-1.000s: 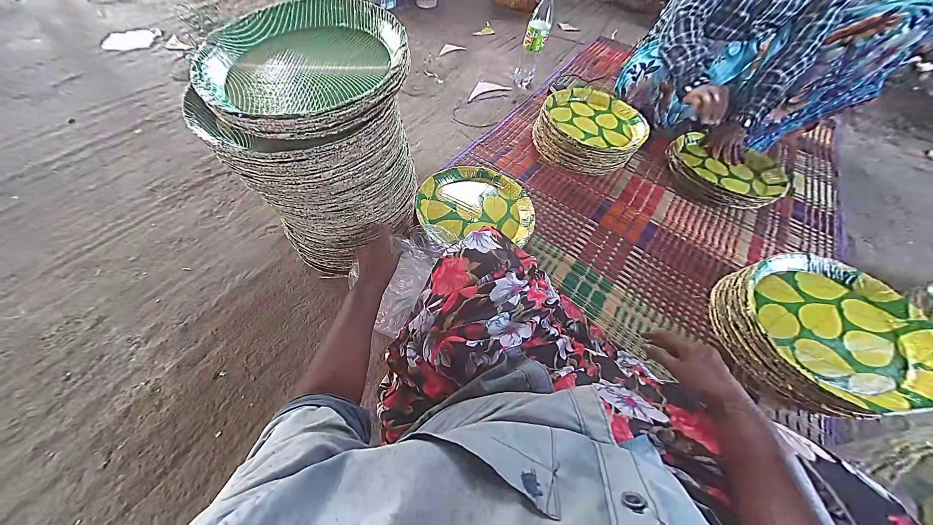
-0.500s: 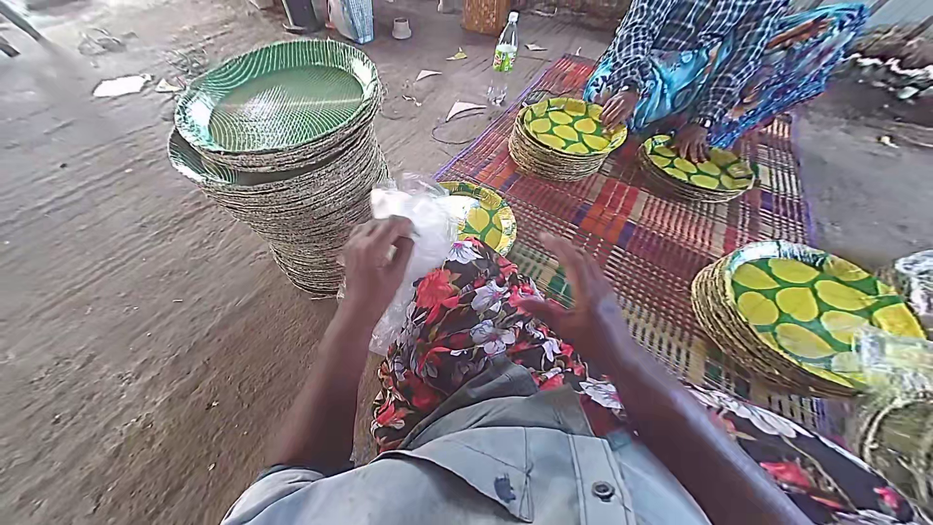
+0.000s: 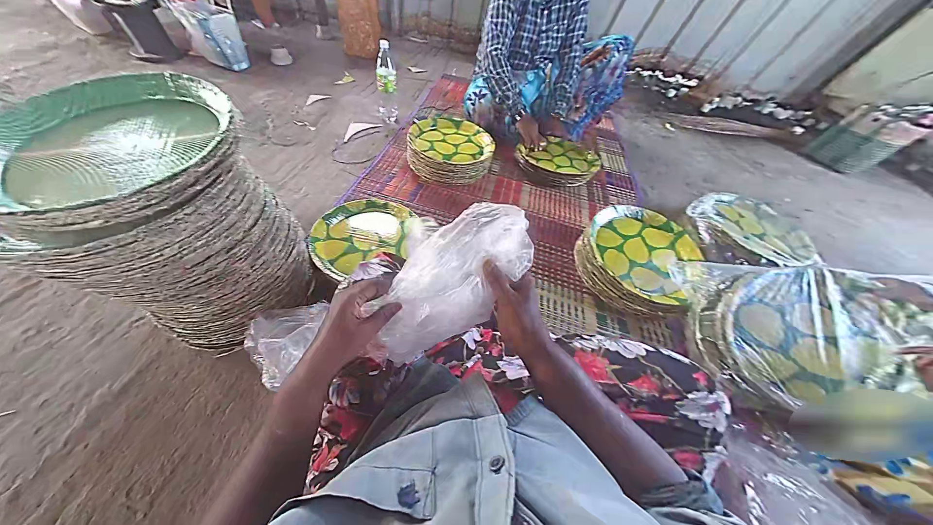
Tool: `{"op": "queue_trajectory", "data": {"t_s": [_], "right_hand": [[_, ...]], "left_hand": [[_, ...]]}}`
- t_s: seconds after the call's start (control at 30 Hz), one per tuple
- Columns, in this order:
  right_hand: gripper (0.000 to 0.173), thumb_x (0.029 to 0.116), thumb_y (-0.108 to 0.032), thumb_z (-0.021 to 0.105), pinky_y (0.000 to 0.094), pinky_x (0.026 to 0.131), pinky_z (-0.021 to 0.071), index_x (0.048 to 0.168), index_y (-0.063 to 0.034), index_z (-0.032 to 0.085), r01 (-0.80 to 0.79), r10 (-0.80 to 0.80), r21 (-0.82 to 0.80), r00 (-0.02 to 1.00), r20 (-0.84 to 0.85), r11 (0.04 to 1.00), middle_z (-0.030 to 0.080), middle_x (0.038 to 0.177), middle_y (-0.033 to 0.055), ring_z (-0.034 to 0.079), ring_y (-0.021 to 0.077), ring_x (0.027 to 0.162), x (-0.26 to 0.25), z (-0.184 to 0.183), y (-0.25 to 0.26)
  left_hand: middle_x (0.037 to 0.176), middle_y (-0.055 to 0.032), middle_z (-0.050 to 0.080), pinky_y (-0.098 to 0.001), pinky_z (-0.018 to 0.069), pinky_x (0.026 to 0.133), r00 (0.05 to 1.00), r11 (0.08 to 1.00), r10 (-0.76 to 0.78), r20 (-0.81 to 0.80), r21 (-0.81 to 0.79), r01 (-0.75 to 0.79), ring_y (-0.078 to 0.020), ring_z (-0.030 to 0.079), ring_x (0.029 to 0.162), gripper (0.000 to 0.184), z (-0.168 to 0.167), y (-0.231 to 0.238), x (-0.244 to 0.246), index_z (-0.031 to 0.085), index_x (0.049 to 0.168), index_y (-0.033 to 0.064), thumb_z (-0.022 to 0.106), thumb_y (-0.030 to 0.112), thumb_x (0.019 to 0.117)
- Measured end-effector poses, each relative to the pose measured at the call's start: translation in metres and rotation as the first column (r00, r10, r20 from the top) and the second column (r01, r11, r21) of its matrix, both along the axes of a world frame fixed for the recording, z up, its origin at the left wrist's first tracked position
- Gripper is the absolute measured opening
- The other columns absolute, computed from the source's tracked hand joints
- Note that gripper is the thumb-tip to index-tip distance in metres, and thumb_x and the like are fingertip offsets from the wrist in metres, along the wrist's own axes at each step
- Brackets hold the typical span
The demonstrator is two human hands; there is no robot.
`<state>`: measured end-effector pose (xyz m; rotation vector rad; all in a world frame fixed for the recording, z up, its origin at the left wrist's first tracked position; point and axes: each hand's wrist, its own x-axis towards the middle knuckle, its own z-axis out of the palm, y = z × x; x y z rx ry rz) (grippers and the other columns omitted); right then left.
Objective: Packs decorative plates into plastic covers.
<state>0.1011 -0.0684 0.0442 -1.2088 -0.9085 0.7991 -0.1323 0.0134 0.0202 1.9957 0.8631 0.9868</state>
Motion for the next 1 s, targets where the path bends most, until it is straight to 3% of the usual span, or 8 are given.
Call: {"op": "queue_trajectory", "data": {"t_s": [0.17,0.23,0.37,0.47,0.6,0.7,0.87,1.0], "right_hand": [[0.092,0.0698,-0.051,0.086,0.0181,0.087,0.0537,0.132,0.0015,0.043,-0.436,0.438,-0.044,0.89,0.129,0.899,0.066,0.108,-0.0085,0.063,-0.0056,0.098,0.024,0.001,-0.017],[0.106,0.0624,-0.044,0.091,0.0176,0.093,0.0513,0.138,0.0067,0.037,-0.545,0.556,-0.109,0.814,0.17,0.831,0.063,0.115,-0.0038,0.06,-0.005,0.105,0.027,0.001,-0.019],[0.054,0.0772,-0.006,0.083,0.0187,0.09,0.0554,0.122,0.0098,0.058,-0.412,0.467,-0.225,0.816,0.339,0.883,0.071,0.104,0.006,0.067,-0.0007,0.095,0.023,0.002,-0.018],[0.024,0.087,-0.004,0.075,0.0213,0.074,0.0566,0.107,0.0059,0.066,-0.162,0.267,-0.276,0.877,0.399,0.947,0.07,0.087,0.0032,0.066,0.001,0.077,0.052,0.012,-0.02],[0.023,0.0933,-0.009,0.07,0.0201,0.066,0.0549,0.115,-0.0004,0.066,0.023,0.072,-0.216,0.903,0.424,0.976,0.069,0.087,0.0004,0.063,0.0012,0.071,0.133,0.003,-0.037],[0.014,0.0967,-0.01,0.063,0.0168,0.061,0.0538,0.11,-0.0072,0.066,0.071,-0.026,-0.148,0.959,0.283,0.987,0.067,0.079,-0.0053,0.063,-0.0002,0.065,0.163,-0.01,-0.044],[0.024,0.1099,-0.01,0.038,0.023,0.078,0.0588,0.124,-0.0053,0.056,0.379,-0.373,-0.009,0.904,-0.21,0.925,0.068,0.095,-0.0017,0.067,0.0025,0.084,0.154,-0.022,-0.034],[0.024,0.11,-0.011,0.039,0.0244,0.073,0.0582,0.126,-0.0002,0.053,0.518,-0.514,-0.071,0.808,-0.287,0.853,0.065,0.093,0.0031,0.066,0.0058,0.08,0.161,-0.039,-0.02]], "left_hand": [[0.095,0.0162,0.07,-0.0177,0.0594,0.075,0.844,0.856,0.064,0.532,-0.464,0.227,0.005,0.068,0.083,0.023,0.032,-0.01,0.034,0.056,0.123,0.0234,0.039,0.017,0.1095],[0.096,0.0135,0.072,-0.0189,0.0606,0.074,0.791,0.788,0.163,0.589,-0.561,0.255,0.0026,0.07,0.084,0.025,0.051,-0.011,0.047,0.056,0.127,0.0228,0.037,0.02,0.111],[0.111,0.0036,0.068,-0.0239,0.0566,0.083,0.777,0.704,0.286,0.56,-0.673,0.226,-0.003,0.066,0.096,0.031,0.065,0.003,0.078,0.055,0.136,0.0138,0.044,0.024,0.1092],[0.097,0.0015,0.069,-0.0254,0.0598,0.077,0.633,0.739,0.351,0.69,-0.619,0.265,-0.0059,0.07,0.088,0.021,0.061,0.042,0.099,0.055,0.124,0.0125,0.043,0.023,0.11],[0.092,-0.0034,0.061,-0.0275,0.0582,0.074,0.462,0.756,0.482,0.745,-0.62,0.212,-0.0114,0.065,0.079,0.011,0.061,0.105,0.104,0.049,0.117,0.0096,0.045,0.008,0.1072],[0.091,-0.0048,0.06,-0.0293,0.0566,0.071,0.502,0.77,0.464,0.73,-0.612,0.18,-0.0134,0.063,0.075,0.013,0.065,0.142,0.116,0.048,0.117,0.0091,0.044,0.005,0.1056],[0.156,-0.0184,0.041,-0.0408,0.0432,0.111,0.953,0.946,0.101,0.284,-0.323,-0.004,-0.0236,0.047,0.138,0.064,0.049,0.175,0.156,0.025,0.157,0.0055,0.057,0.021,0.1042],[0.158,-0.0248,0.037,-0.0457,0.0377,0.117,0.986,0.975,-0.151,0.069,-0.156,0.16,-0.0302,0.041,0.145,0.071,0.036,0.137,0.202,0.025,0.157,-0.0004,0.059,0.031,0.1031]]}}
